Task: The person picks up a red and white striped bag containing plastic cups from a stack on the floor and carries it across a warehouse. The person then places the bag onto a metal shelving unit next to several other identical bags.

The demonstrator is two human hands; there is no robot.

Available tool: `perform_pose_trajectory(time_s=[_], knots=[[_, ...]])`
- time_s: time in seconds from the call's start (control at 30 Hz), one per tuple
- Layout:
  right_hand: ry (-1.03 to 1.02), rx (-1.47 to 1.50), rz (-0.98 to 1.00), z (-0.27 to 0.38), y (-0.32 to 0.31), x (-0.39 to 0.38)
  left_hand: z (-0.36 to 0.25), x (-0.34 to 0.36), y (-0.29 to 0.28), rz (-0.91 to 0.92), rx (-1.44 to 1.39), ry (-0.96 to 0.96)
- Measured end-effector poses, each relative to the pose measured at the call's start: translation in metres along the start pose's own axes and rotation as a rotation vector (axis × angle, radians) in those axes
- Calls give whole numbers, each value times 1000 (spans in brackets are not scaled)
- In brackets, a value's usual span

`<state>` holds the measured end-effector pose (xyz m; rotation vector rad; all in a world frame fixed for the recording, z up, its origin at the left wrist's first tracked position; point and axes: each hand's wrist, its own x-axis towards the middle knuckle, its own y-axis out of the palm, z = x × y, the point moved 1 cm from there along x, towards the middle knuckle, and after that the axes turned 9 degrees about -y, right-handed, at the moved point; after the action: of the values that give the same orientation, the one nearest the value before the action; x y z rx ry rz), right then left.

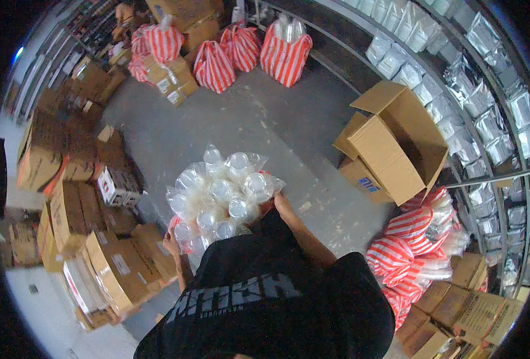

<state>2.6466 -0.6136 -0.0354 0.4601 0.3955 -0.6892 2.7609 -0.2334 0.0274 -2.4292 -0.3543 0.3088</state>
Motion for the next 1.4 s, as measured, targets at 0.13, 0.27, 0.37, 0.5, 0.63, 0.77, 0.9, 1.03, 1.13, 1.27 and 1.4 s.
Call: perform_pose_trajectory(time_s=[0.13, 0.27, 0.37, 0.5, 0.63, 0.77, 0.9, 1.03, 1.13, 1.27, 1.4], knots=[[-37, -25, -29, 0, -1, 82, -51, 66, 62, 88, -13, 101], [-78, -40, 32, -19, 13, 221, -104, 162, 129, 54, -8, 155], [-156, -10, 79, -26, 7, 334, -146, 235, 196, 90, 147, 78], [-154, -142, 132, 84, 74, 387, -173, 348, 227, -2, 213, 416], [-185, -224, 103, 222, 88, 444, -281, 406, 324, 457, -86, -100], [-226, 183, 146, 298, 92, 598, -395, 496, 437, 602, -28, 107], [-57, 219, -1, 378, 70, 706, -496, 586, 585, 716, 20, 368], [-23, 102, -118, 406, 67, 744, -520, 654, 714, 815, 184, 591], [-251, -71, -231, 399, 89, 709, -500, 687, 791, 883, 380, 758], [-171, -41, -496, 355, 85, 726, -507, 704, 883, 1018, 454, 962], [-116, 56, -683, 327, 70, 768, -560, 702, 959, 1039, 636, 891]])
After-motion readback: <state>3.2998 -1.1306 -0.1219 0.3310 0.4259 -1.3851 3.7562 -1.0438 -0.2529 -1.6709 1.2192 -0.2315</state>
